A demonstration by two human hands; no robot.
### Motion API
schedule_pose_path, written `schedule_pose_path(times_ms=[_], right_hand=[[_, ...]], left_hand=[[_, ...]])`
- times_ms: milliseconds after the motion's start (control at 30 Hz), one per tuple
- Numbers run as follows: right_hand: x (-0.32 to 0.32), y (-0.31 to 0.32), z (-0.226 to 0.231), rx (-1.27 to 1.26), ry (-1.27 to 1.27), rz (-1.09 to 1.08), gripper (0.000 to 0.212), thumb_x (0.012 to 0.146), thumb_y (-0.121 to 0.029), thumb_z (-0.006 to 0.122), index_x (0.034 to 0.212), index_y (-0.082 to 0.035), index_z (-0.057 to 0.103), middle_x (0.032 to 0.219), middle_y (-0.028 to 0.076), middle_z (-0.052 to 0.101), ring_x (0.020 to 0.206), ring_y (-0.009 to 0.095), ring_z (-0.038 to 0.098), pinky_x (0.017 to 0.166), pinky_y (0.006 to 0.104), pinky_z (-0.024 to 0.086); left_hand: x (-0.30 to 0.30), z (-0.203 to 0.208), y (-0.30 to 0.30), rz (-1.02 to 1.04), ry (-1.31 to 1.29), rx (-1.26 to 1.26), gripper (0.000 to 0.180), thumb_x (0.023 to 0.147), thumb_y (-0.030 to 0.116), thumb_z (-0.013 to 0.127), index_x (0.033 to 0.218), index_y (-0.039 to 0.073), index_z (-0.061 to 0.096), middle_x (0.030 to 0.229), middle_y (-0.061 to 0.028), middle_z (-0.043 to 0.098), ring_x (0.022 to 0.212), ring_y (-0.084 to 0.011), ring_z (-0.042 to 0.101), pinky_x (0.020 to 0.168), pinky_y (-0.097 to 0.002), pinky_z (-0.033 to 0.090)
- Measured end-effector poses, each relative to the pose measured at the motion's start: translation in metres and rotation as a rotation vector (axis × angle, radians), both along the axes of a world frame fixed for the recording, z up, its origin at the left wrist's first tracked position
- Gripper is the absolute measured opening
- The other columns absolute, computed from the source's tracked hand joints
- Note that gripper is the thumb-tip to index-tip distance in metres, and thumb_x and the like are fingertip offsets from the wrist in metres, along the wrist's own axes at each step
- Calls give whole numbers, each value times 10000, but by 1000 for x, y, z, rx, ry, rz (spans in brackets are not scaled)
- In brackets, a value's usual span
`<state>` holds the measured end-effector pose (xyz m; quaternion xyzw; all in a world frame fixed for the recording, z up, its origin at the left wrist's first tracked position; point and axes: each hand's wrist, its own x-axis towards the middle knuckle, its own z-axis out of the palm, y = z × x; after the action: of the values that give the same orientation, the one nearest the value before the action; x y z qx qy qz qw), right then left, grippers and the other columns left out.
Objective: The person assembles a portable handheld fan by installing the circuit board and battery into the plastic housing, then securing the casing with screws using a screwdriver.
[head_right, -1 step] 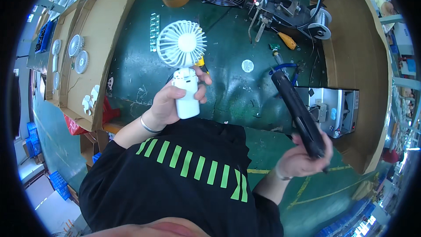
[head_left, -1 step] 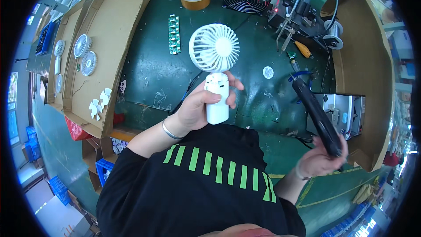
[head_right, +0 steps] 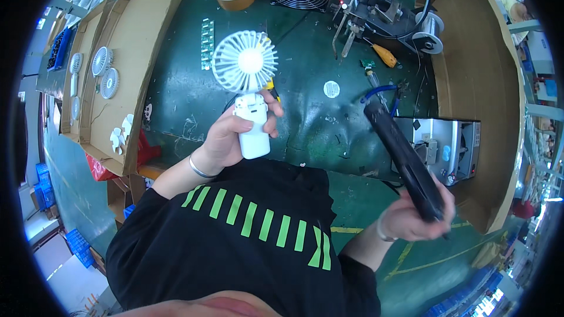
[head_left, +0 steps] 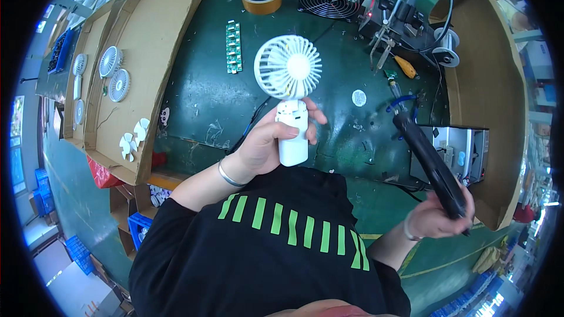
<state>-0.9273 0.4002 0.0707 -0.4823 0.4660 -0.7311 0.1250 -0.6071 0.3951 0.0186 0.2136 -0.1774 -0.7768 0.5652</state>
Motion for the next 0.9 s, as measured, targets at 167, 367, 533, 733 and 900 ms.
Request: schedule_pose_path(times_ms=[167,367,533,733,900], right_hand=[[11,-39,45,-369,329,219,625,976,-496,265,793,16,573,664,140,589,551,197,477,526,320,377],[64,-76,16,308,-199,1712,736,862,-614,575,1172,50,517,710,170,658,667,290,651,709,408,494],[60,-70,-10,559,-38,1472,787,843,-669,553,1075,82,513,681,106,587,603,202,590,630,330,502],[111,-49,20,-193,-88,1045,266,871,-145,644,1039,-59,457,668,123,604,543,268,629,491,413,537],[126,-42,22,-270,-62,1346,331,851,-49,645,1072,-48,399,774,158,616,614,288,635,566,438,569]], left_hand=[[-8,-8,10,-55,-127,92,278,839,113,597,1102,29,561,1028,-135,661,847,-152,632,770,-301,517],[-16,-9,16,-162,-88,155,218,919,176,581,1088,39,567,1021,-107,673,808,-111,632,734,-260,531],[-22,-7,13,-173,-185,156,214,906,150,598,1083,33,564,1020,-115,680,808,-109,627,732,-261,528],[-28,-4,8,-230,-253,142,207,886,116,597,1067,21,564,1004,-109,672,808,-115,627,736,-263,524],[-30,-16,12,-227,-350,121,215,880,106,571,1072,13,591,953,-27,618,866,-88,595,774,-259,495]])
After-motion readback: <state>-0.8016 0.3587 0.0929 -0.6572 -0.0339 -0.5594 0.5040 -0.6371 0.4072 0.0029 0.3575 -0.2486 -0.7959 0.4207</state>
